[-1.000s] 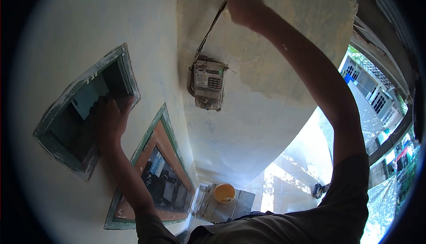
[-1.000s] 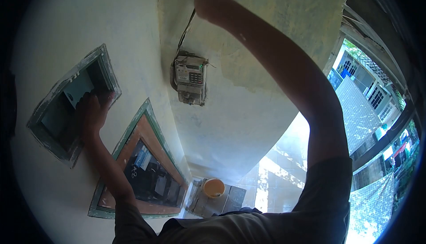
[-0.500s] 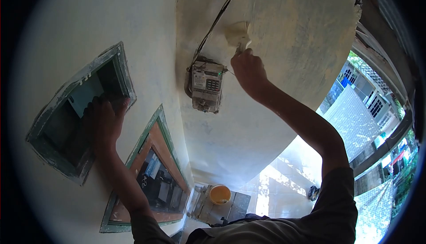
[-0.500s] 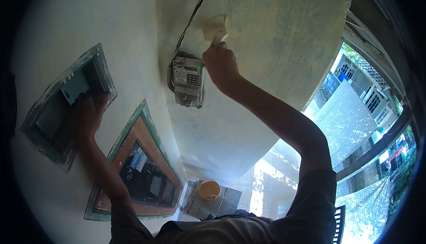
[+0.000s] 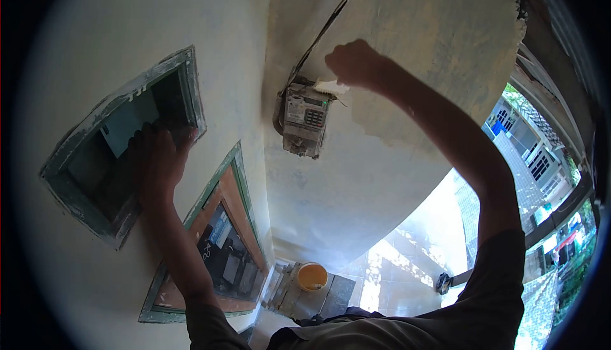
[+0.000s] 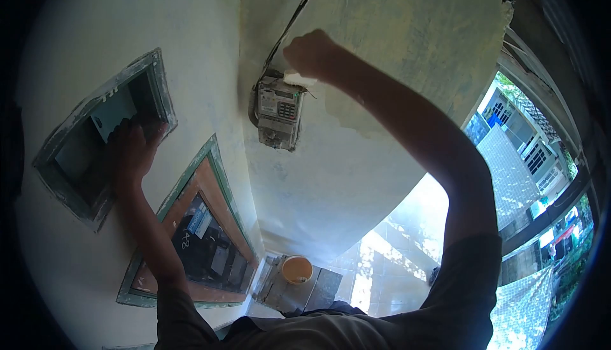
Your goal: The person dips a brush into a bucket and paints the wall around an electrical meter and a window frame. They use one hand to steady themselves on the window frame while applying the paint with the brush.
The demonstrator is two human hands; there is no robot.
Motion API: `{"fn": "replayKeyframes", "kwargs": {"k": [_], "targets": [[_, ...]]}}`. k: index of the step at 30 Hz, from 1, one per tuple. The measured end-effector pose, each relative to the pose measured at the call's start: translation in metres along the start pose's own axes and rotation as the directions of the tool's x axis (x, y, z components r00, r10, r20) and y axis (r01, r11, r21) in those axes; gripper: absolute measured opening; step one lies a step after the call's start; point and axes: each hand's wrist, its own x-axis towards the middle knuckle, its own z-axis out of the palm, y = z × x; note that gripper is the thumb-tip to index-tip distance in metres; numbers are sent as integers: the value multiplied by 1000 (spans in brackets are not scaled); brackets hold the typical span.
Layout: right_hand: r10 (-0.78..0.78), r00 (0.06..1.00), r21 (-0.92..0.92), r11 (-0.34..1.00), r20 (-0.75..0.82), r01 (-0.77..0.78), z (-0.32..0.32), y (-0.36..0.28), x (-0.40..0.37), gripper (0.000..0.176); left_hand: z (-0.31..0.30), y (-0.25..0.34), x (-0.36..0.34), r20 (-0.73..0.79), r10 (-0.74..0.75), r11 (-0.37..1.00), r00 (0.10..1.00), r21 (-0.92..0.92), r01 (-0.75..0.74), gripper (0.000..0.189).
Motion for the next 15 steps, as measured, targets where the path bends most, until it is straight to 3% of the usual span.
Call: {"fn": "replayKeyframes", "kwargs": {"k": [3,8,10,15], "targets": [[-78,993,-91,992,93,87,-15,13,22,31,0,1,0,-43,-2,1000,999,-13,2,58],[-70,997,-176,981,42,76,-26,6,39,30,3,0,1,-92,-6,1000,996,-1,6,57],[-101,992,-188,975,76,114,-26,3,42,30,-7,3,2,70,-26,1000,997,15,25,67],[-125,989,-228,964,74,139,-15,-1,54,28,-7,3,0,40,-25,1000,999,11,25,65]]}}
